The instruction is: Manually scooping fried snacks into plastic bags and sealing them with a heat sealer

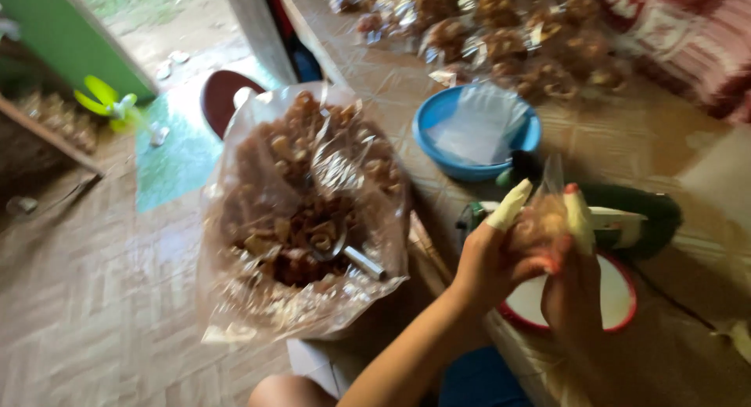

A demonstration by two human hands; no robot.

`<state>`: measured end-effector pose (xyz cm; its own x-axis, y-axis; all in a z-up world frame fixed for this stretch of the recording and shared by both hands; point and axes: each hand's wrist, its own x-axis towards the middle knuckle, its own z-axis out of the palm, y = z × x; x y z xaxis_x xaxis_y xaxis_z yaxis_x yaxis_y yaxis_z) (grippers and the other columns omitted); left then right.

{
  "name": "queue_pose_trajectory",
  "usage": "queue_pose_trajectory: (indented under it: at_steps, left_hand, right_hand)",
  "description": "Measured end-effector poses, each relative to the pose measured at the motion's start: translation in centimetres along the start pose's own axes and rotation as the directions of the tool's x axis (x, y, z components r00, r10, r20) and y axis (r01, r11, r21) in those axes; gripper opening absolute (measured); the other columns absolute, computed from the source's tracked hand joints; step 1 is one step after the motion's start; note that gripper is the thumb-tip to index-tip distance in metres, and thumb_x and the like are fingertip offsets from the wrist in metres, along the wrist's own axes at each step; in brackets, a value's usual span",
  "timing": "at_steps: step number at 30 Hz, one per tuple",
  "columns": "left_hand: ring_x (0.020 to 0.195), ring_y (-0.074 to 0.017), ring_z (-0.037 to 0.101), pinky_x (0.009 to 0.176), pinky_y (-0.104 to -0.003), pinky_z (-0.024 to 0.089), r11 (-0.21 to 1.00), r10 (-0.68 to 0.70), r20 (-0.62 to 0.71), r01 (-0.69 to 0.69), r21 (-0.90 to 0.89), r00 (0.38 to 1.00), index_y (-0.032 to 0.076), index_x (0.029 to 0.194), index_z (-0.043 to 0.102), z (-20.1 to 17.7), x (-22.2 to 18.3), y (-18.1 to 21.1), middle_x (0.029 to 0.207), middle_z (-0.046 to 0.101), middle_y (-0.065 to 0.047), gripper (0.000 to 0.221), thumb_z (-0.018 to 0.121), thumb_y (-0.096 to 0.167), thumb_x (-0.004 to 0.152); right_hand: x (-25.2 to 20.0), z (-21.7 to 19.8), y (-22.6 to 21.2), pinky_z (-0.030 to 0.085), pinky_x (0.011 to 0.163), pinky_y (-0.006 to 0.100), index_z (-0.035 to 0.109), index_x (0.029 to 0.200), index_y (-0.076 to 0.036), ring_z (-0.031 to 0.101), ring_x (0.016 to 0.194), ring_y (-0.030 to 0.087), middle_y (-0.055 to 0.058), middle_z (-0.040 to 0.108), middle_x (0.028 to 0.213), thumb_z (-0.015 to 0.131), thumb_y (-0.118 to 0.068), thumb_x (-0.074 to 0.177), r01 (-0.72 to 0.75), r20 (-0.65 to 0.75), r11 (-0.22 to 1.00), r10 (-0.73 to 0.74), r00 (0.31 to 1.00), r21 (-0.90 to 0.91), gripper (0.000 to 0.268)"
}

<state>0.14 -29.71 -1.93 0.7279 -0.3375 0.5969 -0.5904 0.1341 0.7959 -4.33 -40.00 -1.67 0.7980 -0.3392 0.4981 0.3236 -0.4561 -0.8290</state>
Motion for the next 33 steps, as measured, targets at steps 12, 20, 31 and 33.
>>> queue_pose_trajectory:
  at_steps: [12, 20, 31, 33]
  left_hand:
    - [0.099, -0.0092, 0.045, 0.063, -0.014, 0.039, 0.808, -0.134, 0.065, 0.147, -0.57, 0.989, 0.003, 0.133, 0.034, 3.5, 0.0, -5.3, 0.131, 0.04, -0.006, 0.091, 0.073, 0.045, 0.062]
    - [0.101, -0.0198, 0.054, 0.088, -0.029, 0.047, 0.898, -0.042, -0.237, -0.067, -0.436, 0.971, 0.001, 0.12, 0.047, 4.4, 0.5, -2.5, 0.109, 0.052, -0.013, 0.035, 0.053, 0.0, 0.086]
    - [0.069, -0.0165, 0.063, 0.069, -0.029, 0.051, 0.963, 0.003, -0.229, -0.064, -0.261, 0.973, 0.005, 0.109, 0.062, 4.3, 2.0, -1.7, 0.077, 0.064, -0.01, 0.042, 0.063, -0.009, 0.069]
    - [0.068, -0.0142, 0.059, 0.069, -0.028, 0.05, 0.925, -0.023, -0.214, -0.061, -0.376, 0.977, 0.0, 0.105, 0.062, 4.5, 2.0, -1.6, 0.077, 0.063, -0.01, 0.036, 0.06, -0.011, 0.071]
  right_hand:
    - [-1.1, -2.8, 6.7, 0.023, 0.111, 0.032, 0.039, 0.126, 0.003, 0.034, 0.127, 0.02, 0.013, 0.041, 0.132, 0.044, -0.01, 0.086, -0.018, -0.126, 0.961, 0.055, 0.991, 0.276, 0.042]
    - [0.6, -3.6, 0.7, 0.04, 0.09, 0.028, 0.057, 0.112, -0.006, 0.055, 0.099, 0.016, 0.006, 0.059, 0.105, 0.06, -0.015, 0.08, -0.15, -0.182, 0.982, 0.129, 0.975, -0.111, 0.033]
    - [2.1, -3.9, 4.6, 0.045, 0.086, 0.033, 0.068, 0.098, -0.005, 0.06, 0.08, 0.021, 0.007, 0.065, 0.081, 0.08, -0.005, 0.064, 0.288, -0.144, 0.885, -0.359, 0.922, -0.366, 0.035]
    - [2.0, -3.8, 4.2, 0.044, 0.088, 0.034, 0.067, 0.099, -0.003, 0.059, 0.081, 0.018, 0.008, 0.064, 0.079, 0.077, -0.007, 0.07, 0.24, -0.156, 0.937, -0.285, 0.946, -0.254, 0.03]
